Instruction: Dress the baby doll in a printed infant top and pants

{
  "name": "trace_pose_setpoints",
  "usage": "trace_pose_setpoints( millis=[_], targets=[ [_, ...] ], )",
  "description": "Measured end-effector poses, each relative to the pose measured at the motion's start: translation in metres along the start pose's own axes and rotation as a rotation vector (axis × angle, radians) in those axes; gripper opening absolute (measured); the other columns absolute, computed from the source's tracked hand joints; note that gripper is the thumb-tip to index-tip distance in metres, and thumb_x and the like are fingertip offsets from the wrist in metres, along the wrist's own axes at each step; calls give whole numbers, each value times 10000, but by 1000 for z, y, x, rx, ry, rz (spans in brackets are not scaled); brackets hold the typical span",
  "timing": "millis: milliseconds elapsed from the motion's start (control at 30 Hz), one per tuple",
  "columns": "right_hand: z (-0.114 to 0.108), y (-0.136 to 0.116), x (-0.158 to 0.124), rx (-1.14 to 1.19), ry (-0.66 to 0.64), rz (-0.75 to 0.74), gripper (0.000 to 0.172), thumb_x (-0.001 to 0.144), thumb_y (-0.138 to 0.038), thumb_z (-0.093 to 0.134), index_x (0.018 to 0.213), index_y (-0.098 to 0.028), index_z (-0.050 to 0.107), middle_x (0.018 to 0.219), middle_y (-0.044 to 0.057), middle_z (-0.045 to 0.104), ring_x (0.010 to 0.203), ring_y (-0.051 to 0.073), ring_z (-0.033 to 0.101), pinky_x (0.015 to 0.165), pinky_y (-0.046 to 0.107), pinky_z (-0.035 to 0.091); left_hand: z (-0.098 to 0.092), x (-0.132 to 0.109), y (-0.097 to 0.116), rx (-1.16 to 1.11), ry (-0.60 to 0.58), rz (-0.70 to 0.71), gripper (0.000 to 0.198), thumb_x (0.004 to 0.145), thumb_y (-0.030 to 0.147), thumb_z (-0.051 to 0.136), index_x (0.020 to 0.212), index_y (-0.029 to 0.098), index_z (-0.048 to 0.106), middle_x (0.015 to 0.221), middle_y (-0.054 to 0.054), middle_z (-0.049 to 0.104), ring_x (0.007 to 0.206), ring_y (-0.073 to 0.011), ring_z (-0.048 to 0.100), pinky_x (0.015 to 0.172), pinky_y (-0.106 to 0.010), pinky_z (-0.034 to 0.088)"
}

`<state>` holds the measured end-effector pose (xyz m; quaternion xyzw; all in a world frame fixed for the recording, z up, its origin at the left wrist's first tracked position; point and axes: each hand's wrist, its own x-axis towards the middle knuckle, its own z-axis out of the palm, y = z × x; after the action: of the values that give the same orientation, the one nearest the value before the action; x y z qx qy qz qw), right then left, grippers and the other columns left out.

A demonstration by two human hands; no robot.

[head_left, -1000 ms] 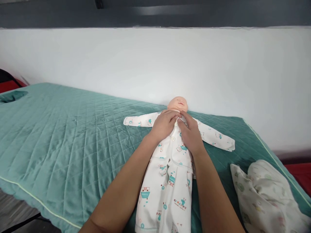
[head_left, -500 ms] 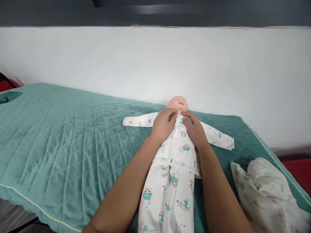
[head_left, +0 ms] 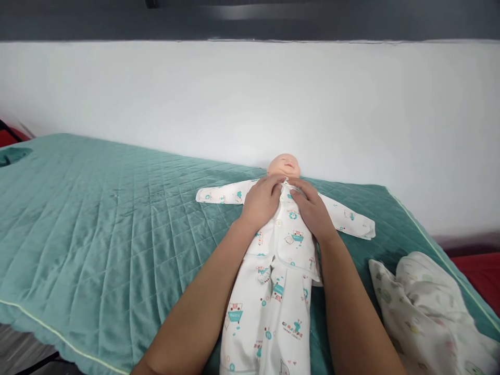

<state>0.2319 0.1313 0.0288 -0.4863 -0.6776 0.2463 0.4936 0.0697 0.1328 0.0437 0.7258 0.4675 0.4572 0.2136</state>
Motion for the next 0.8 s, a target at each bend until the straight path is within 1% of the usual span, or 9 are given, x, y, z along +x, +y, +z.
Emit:
trace_pose_setpoints(
  millis=[133, 300, 467, 600, 700, 800],
  targets=[
    [-1, 1, 1, -4, -11, 24, 321, 892, -373, 526, 1169, -273, 656, 1371, 36, 621, 1343, 236, 494, 1187, 475, 313, 1, 1, -1, -19, 15, -1, 282, 974, 196, 470, 1179, 234, 660, 1255, -27, 713, 1215, -214, 615, 1097, -387, 464],
    [-2, -1, 1, -33, -44, 1, 317, 889, -379, 524, 1163, -276, 645, 1365, 38, 619, 1338, 239, 491, 1182, 479, 301, -1, 1, 1, -17, 24, -9, 270, 964, 194, 488, 1160, 230, 671, 1241, -34, 714, 1201, -210, 615, 1086, -380, 464],
    [1, -7, -1, 28, 47, 80, 267, 868, -382, 562, 1087, -260, 653, 1286, 46, 654, 1263, 250, 544, 1147, 472, 344, -1, 3, 0, 13, 16, 29, 236, 963, 172, 482, 1034, 228, 699, 1189, -26, 724, 1176, -201, 610, 1076, -361, 454],
    [2, -8, -1, 44, 57, 104, 242, 861, -381, 579, 1053, -255, 656, 1252, 44, 666, 1225, 253, 559, 1130, 471, 353, 1, 3, -2, 35, 15, 36, 242, 967, 175, 469, 975, 222, 707, 1202, -29, 715, 1189, -200, 600, 1096, -360, 436],
    [2, -8, -1, 64, 67, 112, 217, 858, -376, 588, 1020, -250, 659, 1222, 41, 677, 1199, 250, 570, 1115, 465, 362, 1, 3, -2, 45, 17, 6, 242, 967, 186, 467, 988, 227, 705, 1206, -26, 708, 1202, -203, 592, 1094, -362, 438],
    [2, -9, -1, 78, 73, 108, 198, 854, -368, 598, 998, -246, 662, 1208, 40, 681, 1188, 249, 574, 1110, 456, 364, 2, 3, -2, 39, 29, -27, 234, 965, 210, 479, 1061, 222, 692, 1201, -36, 703, 1195, -211, 594, 1078, -362, 449]
  ],
)
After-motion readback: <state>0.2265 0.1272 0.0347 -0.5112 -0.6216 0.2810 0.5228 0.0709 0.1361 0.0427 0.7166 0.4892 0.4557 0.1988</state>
